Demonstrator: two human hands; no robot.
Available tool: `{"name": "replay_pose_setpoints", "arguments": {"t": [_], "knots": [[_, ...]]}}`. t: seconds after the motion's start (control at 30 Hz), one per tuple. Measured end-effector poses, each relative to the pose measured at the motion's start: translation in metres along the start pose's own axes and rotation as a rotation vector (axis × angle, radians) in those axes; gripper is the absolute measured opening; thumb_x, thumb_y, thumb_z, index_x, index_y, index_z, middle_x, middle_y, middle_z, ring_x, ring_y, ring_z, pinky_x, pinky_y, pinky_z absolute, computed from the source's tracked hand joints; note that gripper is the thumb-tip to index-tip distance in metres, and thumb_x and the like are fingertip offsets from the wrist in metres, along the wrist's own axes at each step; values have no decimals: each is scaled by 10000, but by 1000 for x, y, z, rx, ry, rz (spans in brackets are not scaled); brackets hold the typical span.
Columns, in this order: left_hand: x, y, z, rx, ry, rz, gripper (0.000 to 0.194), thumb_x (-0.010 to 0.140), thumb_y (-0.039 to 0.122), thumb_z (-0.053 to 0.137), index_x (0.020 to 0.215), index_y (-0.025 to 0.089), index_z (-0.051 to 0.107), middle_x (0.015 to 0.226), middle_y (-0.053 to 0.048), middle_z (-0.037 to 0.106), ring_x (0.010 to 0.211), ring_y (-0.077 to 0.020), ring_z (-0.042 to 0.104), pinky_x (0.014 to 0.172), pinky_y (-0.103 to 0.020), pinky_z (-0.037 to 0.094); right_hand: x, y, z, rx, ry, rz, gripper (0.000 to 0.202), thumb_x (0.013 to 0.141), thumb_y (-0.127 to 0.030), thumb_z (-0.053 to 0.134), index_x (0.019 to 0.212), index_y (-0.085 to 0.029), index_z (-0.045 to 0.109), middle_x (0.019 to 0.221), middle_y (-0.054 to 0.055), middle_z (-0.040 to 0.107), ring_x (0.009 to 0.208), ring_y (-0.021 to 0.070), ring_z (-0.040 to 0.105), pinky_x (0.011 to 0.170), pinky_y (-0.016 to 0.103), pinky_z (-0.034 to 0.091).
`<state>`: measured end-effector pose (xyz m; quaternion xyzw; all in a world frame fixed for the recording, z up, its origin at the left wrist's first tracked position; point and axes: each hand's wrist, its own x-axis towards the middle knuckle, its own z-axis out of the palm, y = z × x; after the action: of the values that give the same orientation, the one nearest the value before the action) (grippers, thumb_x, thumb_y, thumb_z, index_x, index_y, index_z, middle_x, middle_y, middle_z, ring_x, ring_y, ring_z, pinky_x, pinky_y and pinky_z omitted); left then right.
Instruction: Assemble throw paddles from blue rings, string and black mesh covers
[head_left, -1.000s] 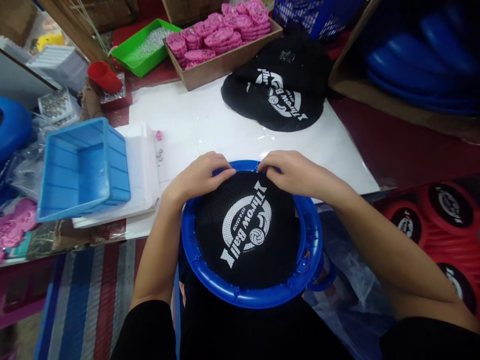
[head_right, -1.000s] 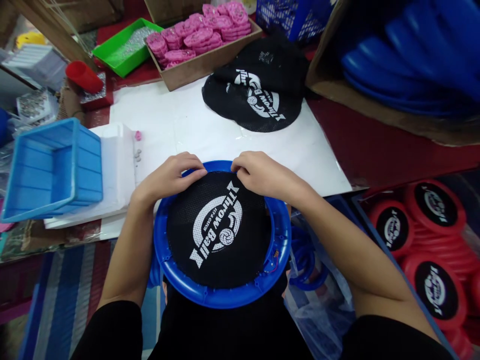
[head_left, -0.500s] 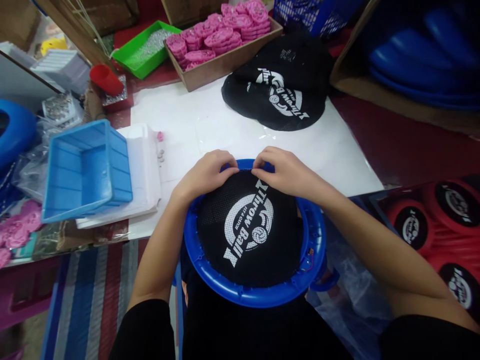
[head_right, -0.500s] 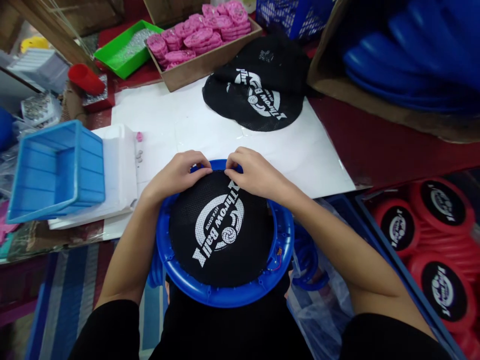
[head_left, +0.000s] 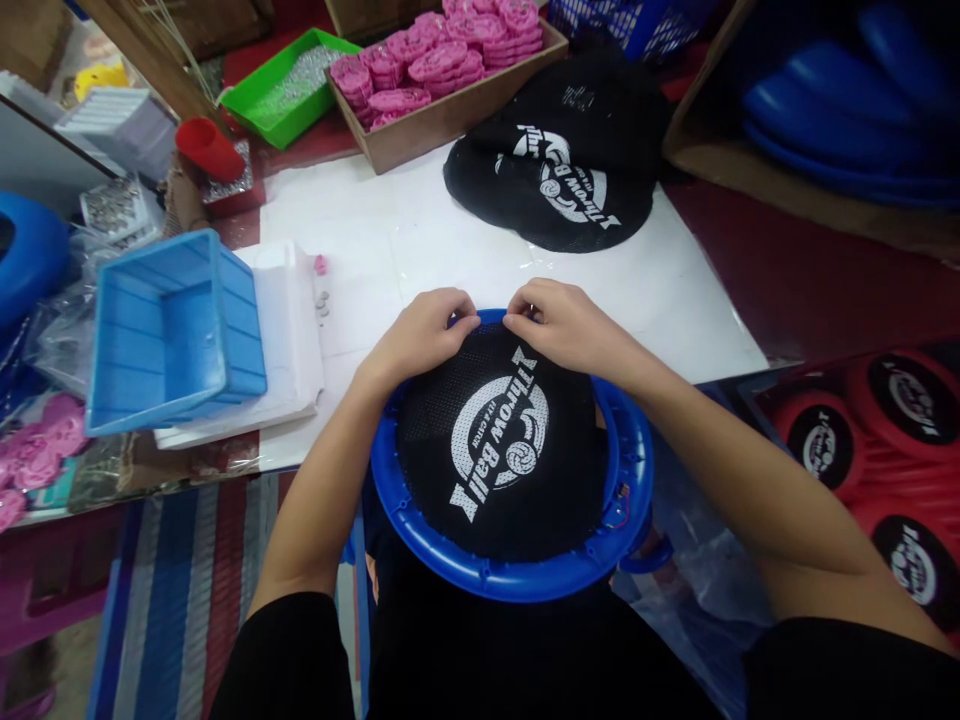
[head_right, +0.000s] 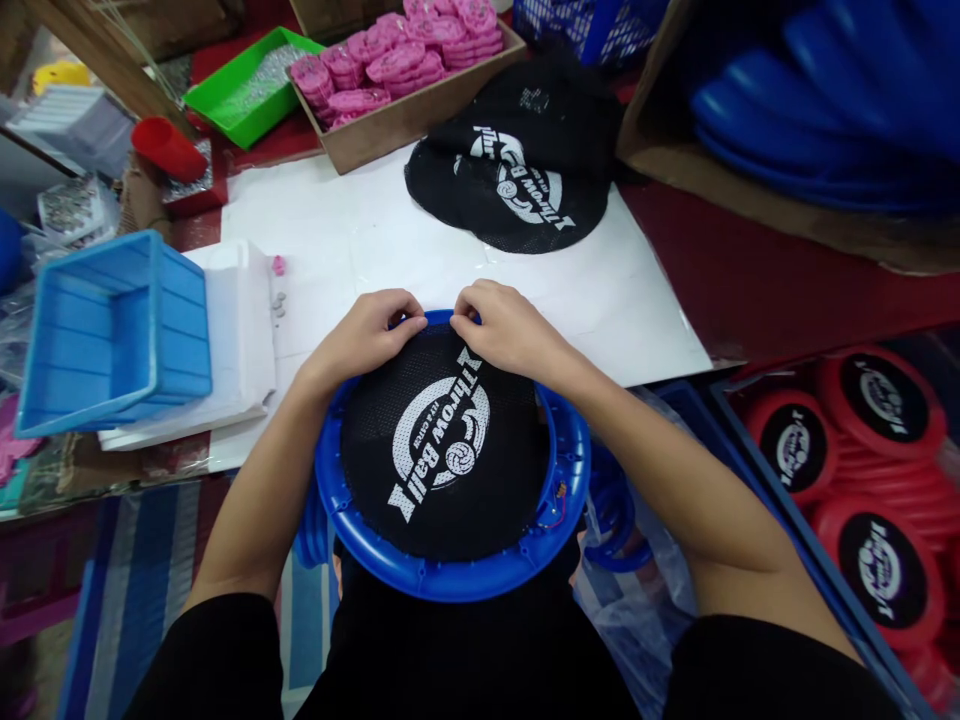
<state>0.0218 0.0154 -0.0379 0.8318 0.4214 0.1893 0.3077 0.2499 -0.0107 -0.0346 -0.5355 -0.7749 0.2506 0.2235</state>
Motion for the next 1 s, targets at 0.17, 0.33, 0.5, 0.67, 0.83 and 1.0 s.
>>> {"name": "replay_pose_setpoints", "arguments": {"t": [0.17,0.33,0.5,0.67,0.83,1.0], "knots": [[3,1,1,20,-14,-25,111,977,232,599,890,196,658,967,-63,739,903,-217,640,855,-379,490,1,-1,0,-31,-2,34,113,877,-205,639,767,-225,655,882,75,715,836,248,659,807,408,506],[2,3,1,106,-21,-5,104,974,242,597,896,197,649,955,-66,728,887,-222,627,837,-380,475,2,-2,-6,-12,-30,62,109,875,-229,661,770,-217,688,878,70,725,801,234,653,790,399,503],[1,6,2,151,-11,19,76,946,210,607,879,192,637,919,-62,719,856,-210,618,798,-360,458,2,-2,-9,-4,-68,85,109,883,-242,670,786,-207,706,875,63,709,780,214,629,778,388,487],[0,7,1,158,-6,17,68,921,206,618,862,193,648,897,-56,720,837,-201,616,797,-357,454,-3,-4,-5,-45,-30,42,105,881,-201,660,779,-216,681,887,67,695,848,235,639,815,399,485],[6,10,-6,133,-68,-15,79,877,169,625,820,182,678,870,-49,721,806,-185,615,786,-342,459,-3,-5,-6,-26,-38,62,93,874,-210,674,782,-215,684,876,63,689,823,229,631,795,397,476],[21,17,-15,188,-236,-103,114,840,143,624,761,172,701,775,-54,694,716,-187,590,703,-341,441,6,1,-4,77,-54,97,14,847,-223,708,859,-217,711,819,21,684,734,187,582,745,370,455]]}}
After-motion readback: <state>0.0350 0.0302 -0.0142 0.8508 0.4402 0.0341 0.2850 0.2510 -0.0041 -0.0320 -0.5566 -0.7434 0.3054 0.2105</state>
